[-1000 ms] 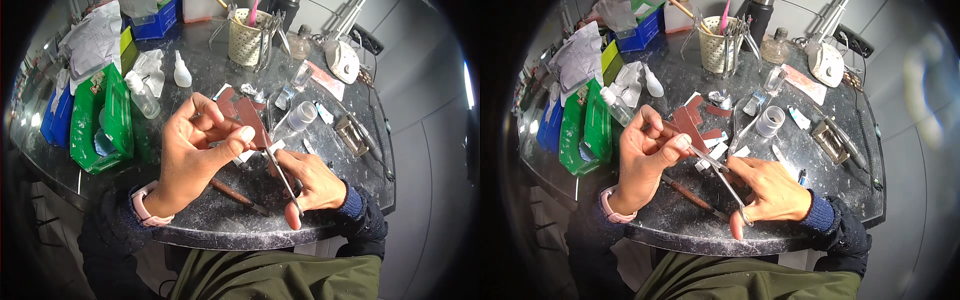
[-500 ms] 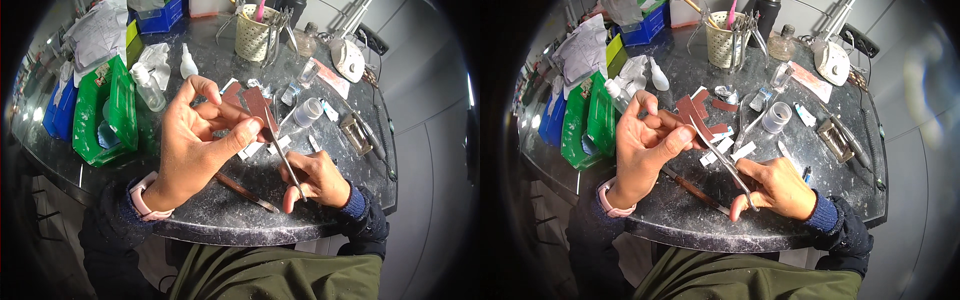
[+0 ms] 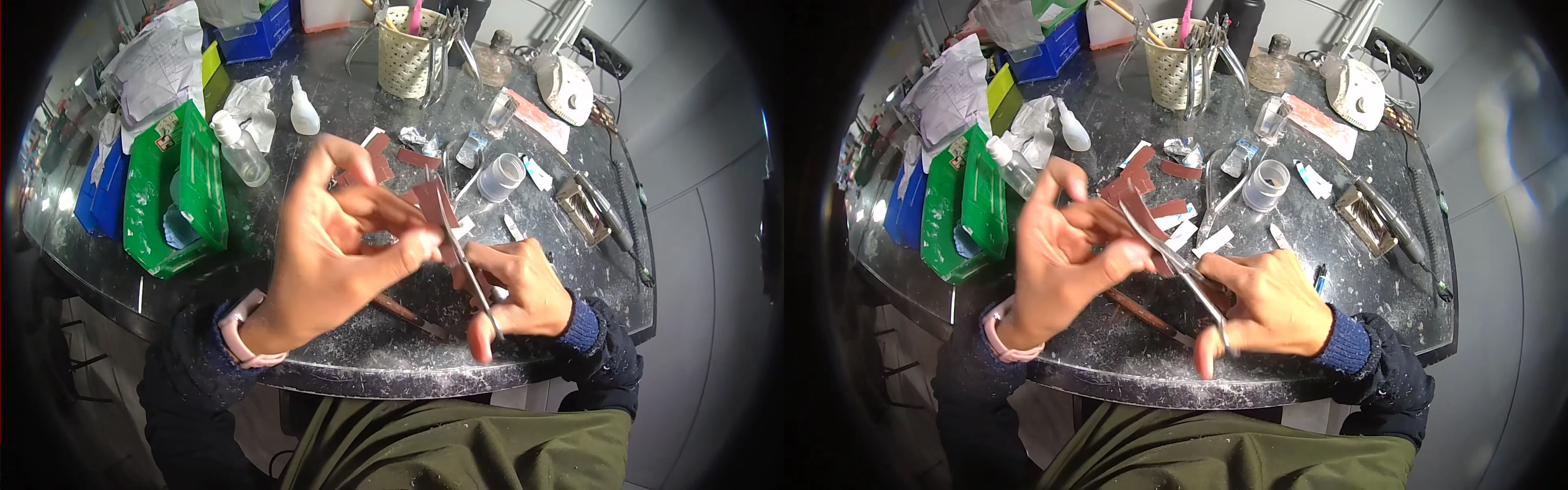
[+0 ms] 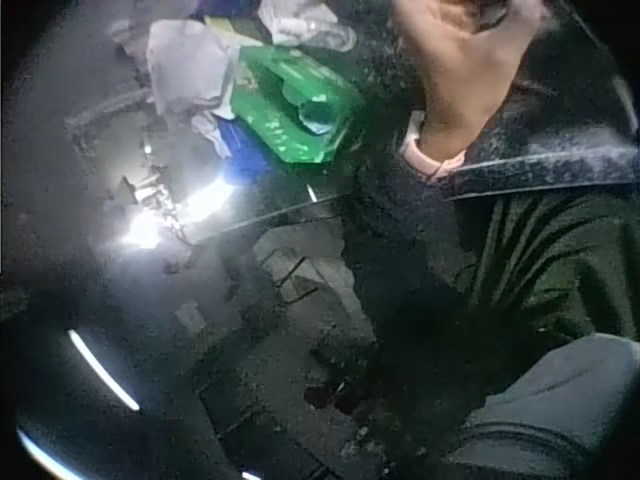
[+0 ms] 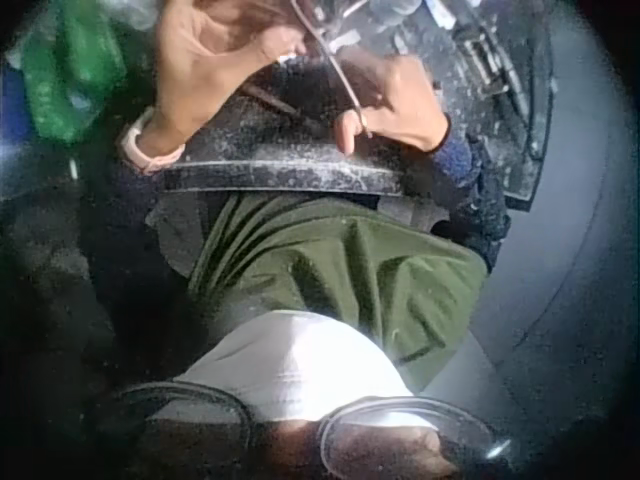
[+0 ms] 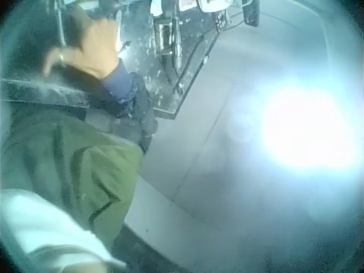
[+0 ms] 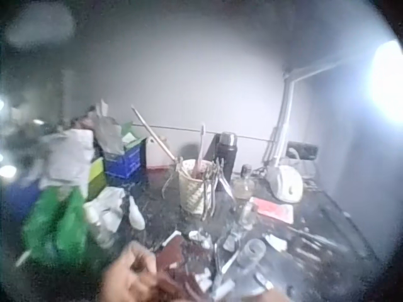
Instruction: The person trims a pink denture base using a rotary handpiece and uses scissors to cut small strips of sandpaper.
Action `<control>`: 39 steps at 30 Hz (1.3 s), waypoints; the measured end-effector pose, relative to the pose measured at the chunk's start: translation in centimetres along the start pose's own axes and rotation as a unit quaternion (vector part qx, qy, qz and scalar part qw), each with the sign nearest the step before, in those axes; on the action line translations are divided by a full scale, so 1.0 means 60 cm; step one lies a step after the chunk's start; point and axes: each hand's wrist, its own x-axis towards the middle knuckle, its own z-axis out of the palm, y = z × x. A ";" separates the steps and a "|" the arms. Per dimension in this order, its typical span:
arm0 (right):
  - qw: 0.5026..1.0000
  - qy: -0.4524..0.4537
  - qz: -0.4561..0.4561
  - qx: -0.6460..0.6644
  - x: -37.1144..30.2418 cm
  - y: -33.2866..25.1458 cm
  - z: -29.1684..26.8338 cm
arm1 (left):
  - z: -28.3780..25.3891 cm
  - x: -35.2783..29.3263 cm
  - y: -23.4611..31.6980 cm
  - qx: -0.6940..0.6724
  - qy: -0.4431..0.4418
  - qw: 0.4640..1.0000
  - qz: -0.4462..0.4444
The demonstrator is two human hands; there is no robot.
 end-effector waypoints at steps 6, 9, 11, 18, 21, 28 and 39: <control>0.998 0.018 -0.024 -0.056 -0.006 -0.008 0.002 | 0.003 -0.002 -0.002 -0.002 -0.013 1.000 -0.028; 1.000 0.009 -0.008 0.003 -0.004 -0.007 -0.001 | 0.009 -0.006 0.006 0.005 -0.017 0.998 -0.053; 0.997 0.002 -0.015 0.074 0.001 -0.008 -0.007 | 0.014 -0.011 0.002 -0.014 -0.037 0.997 -0.070; 0.996 0.025 -0.061 -0.055 -0.006 0.001 -0.005 | 0.013 -0.006 -0.002 0.003 -0.049 0.995 -0.092; 0.993 0.088 -0.068 0.028 -0.004 0.009 -0.011 | 0.025 -0.010 -0.007 0.002 -0.066 0.993 -0.100; 0.975 0.129 0.096 -0.151 -0.011 0.043 -0.045 | -0.013 0.010 -0.003 0.092 0.009 0.991 -0.094; 0.947 0.279 -0.160 0.029 -0.005 -0.033 -0.029 | 0.034 -0.016 -0.009 0.165 -0.025 0.986 -0.016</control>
